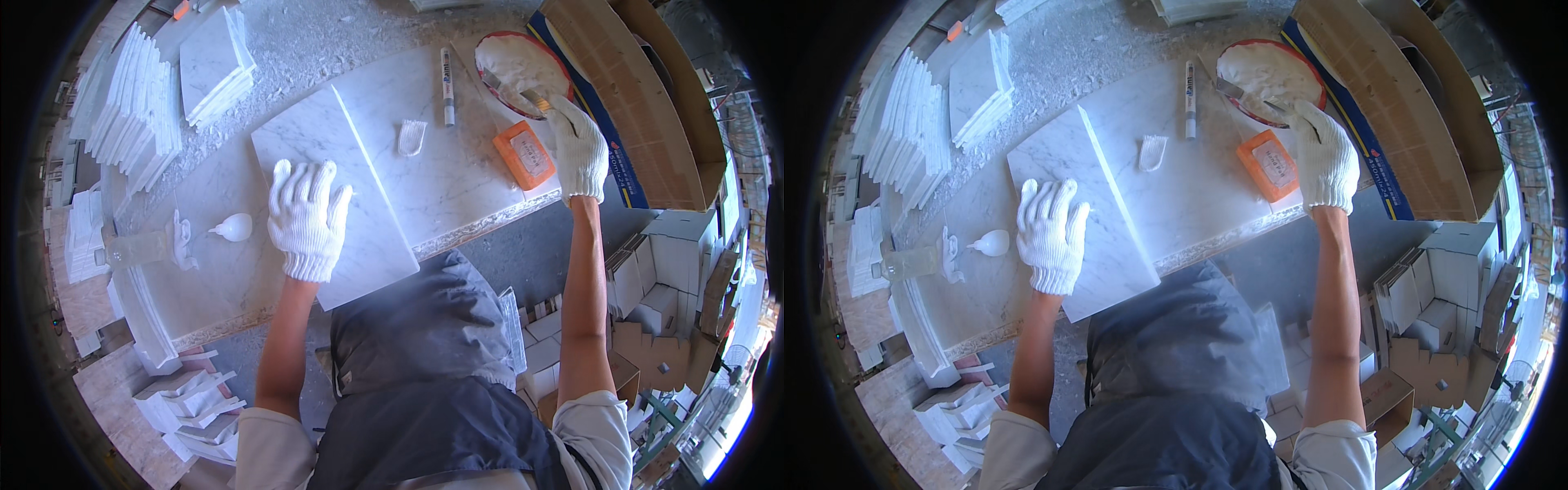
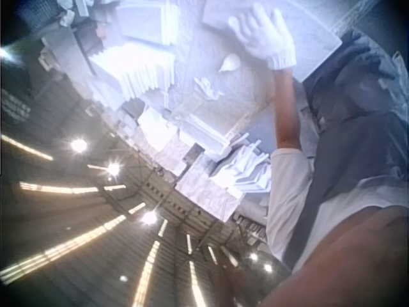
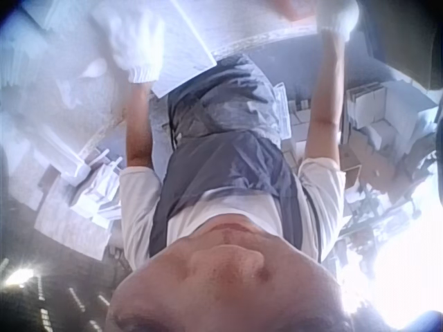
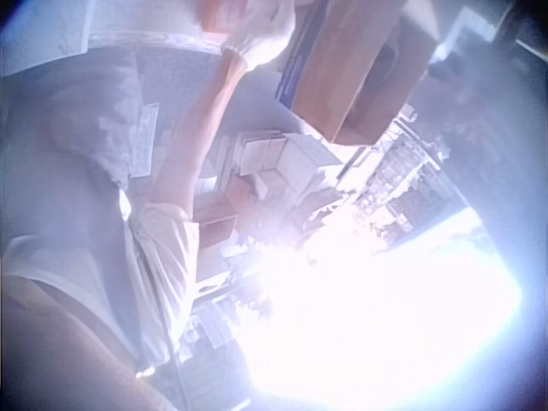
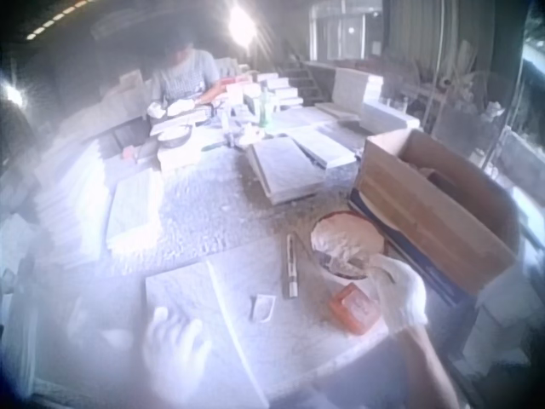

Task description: The person scrapes a white marble tile with a metal scraper, repeatedly removing residue from the surface. The person holds the tile with one hand and uses the scraper with the other, working across the tile face.

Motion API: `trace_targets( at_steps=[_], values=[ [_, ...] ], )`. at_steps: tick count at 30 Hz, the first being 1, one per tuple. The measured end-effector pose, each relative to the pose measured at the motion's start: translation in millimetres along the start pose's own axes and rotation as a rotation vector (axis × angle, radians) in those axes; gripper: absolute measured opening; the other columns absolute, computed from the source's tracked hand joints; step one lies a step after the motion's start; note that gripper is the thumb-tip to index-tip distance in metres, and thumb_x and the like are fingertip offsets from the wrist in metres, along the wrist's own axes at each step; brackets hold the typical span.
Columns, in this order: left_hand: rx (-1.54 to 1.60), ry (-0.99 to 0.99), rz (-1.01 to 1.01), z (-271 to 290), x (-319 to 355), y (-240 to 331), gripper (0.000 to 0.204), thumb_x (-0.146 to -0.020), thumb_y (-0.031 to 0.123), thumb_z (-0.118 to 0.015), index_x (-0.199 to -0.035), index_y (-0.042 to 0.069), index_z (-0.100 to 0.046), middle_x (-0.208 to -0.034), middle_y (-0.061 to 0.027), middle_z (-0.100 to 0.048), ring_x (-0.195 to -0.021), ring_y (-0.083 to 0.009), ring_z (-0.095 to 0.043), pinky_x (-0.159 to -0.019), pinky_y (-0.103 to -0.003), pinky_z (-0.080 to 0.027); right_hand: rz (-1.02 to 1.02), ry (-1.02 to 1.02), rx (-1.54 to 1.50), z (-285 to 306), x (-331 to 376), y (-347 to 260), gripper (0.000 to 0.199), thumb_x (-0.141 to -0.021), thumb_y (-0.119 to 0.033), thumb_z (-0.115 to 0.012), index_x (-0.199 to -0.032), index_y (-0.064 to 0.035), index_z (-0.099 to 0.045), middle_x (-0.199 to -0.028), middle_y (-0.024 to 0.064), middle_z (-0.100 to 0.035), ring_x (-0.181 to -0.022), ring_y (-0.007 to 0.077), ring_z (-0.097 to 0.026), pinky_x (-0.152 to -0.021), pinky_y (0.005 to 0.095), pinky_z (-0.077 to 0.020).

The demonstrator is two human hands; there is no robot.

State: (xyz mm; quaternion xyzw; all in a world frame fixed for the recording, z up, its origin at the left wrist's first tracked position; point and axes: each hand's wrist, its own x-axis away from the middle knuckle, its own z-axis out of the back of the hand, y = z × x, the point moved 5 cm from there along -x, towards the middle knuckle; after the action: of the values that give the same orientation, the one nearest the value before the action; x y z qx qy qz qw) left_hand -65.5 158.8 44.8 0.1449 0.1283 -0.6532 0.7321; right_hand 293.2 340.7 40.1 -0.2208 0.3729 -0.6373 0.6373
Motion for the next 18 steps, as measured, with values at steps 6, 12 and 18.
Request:
trace_targets(
  at_steps=[6, 12, 18],
  values=[
    [0.053, -0.019, 0.006, 2, 3, 1, 0.039, -0.093, 0.028, -0.074, -0.127, 0.009, -0.073, -0.124, -0.0124, -0.072, -0.130, -0.0385, -0.059, -0.120, -0.050, -0.037, -0.095, -0.109, -0.049, -15, -5, 4, 0.031, -0.099, -0.024, -0.069, -0.125, -0.0099, -0.078, -0.119, 0.0107, -0.077, -0.099, 0.0214, -0.071, -0.086, 0.0323, -0.0570],
    [0.062, 0.003, 0.008, 3, 2, 2, 0.037, -0.094, 0.029, -0.073, -0.126, 0.010, -0.073, -0.123, -0.0121, -0.072, -0.129, -0.0381, -0.059, -0.120, -0.050, -0.037, -0.224, -0.172, -0.159, -20, -4, -2, 0.031, -0.096, -0.023, -0.071, -0.124, -0.0087, -0.078, -0.114, 0.0094, -0.077, -0.093, 0.0188, -0.071, -0.081, 0.0316, -0.0575],
    [0.073, -0.010, 0.005, 1, 2, 0, 0.039, -0.094, 0.031, -0.073, -0.127, 0.010, -0.073, -0.123, -0.0120, -0.072, -0.129, -0.0375, -0.059, -0.119, -0.050, -0.038, -0.332, -0.157, -0.285, -19, -1, -4, 0.028, -0.098, -0.020, -0.072, -0.122, -0.0057, -0.078, -0.102, 0.0051, -0.078, -0.076, 0.0115, -0.068, -0.066, 0.0263, -0.0550]
  ],
)
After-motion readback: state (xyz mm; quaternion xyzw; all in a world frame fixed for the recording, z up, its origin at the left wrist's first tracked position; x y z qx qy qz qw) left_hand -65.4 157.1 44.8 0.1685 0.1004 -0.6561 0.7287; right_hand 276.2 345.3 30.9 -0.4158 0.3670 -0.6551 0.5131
